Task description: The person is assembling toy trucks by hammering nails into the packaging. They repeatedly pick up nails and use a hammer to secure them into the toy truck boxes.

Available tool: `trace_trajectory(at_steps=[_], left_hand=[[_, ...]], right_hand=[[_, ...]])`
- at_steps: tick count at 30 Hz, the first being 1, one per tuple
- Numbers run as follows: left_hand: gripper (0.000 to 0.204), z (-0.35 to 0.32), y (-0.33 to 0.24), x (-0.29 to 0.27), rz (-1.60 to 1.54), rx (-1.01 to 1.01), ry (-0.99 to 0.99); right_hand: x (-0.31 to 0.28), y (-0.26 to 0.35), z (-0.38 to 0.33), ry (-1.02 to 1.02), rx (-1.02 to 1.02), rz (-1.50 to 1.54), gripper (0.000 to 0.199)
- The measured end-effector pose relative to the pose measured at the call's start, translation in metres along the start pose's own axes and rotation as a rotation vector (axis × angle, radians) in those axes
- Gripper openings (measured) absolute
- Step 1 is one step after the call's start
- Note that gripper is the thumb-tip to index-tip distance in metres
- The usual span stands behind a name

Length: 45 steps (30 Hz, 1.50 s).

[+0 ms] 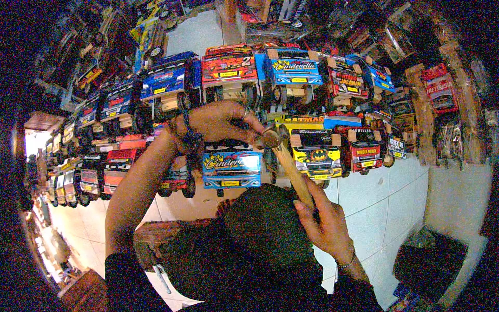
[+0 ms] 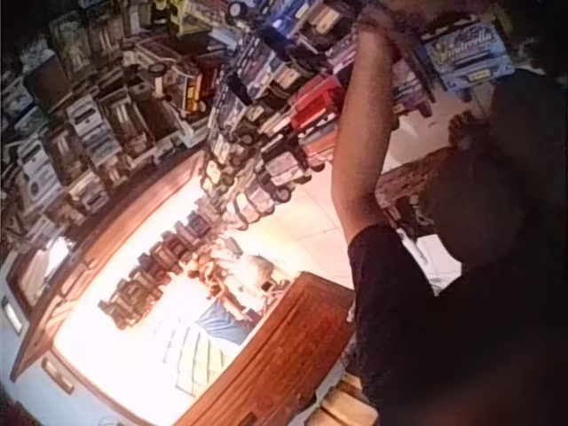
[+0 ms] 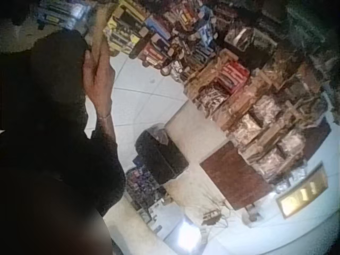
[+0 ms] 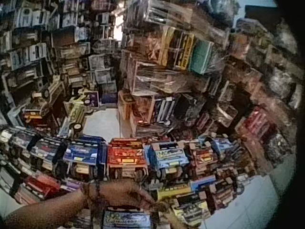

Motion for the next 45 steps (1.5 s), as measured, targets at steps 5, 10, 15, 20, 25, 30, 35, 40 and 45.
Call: trace_trajectory(at_steps=[5,10,15,20,25,30,35,40,45], left_hand=[[0.03,0.003,0.001,0.001,0.005,0.054,0.033],[0.027,0.002,0.005,-0.001,0.0,0.027,0.026],[0.025,0.003,0.004,-0.001,0.003,-0.014,0.018],[0.026,0.002,0.003,0.0,-0.008,-0.03,0.018],[0.025,0.003,0.002,0.0,-0.029,0.013,0.018],[0.026,0.005,0.003,0.001,-0.007,0.007,0.023],[0.026,0.002,0.0,0.002,-0.087,-0.003,0.023],[0.025,0.002,-0.003,0.002,-0.061,0.006,0.021],[0.026,0.005,0.006,0.002,-0.044,-0.055,0.005]], right_hand=[[0.0,0.0,0.003,-0.021,-0.104,-0.112,0.053],[-0.002,0.008,0.005,-0.08,-0.257,-0.234,0.053],[0.003,0.011,0.007,-0.051,-0.281,-0.293,0.056],[-0.001,0.013,0.007,-0.128,-0.311,-0.321,0.057],[0.001,0.015,0.003,-0.198,-0.344,-0.429,0.059],[0.005,0.013,0.003,-0.189,-0.337,-0.463,0.06],[0.011,0.013,0.004,-0.113,-0.357,-0.546,0.059],[-0.001,0.015,0.0,-0.277,-0.378,-0.435,0.06],[0.008,0.006,0.003,-0.133,-0.309,-0.49,0.061]])
Point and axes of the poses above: each hand's wrist, its own z-axis towards the middle knuckle, its own x-axis out of the palm, y = z × x, the point moved 8 cm from there along z, towards the middle knuckle, and after that the axes turned 15 degrees about -z, right-handed, at the moved point
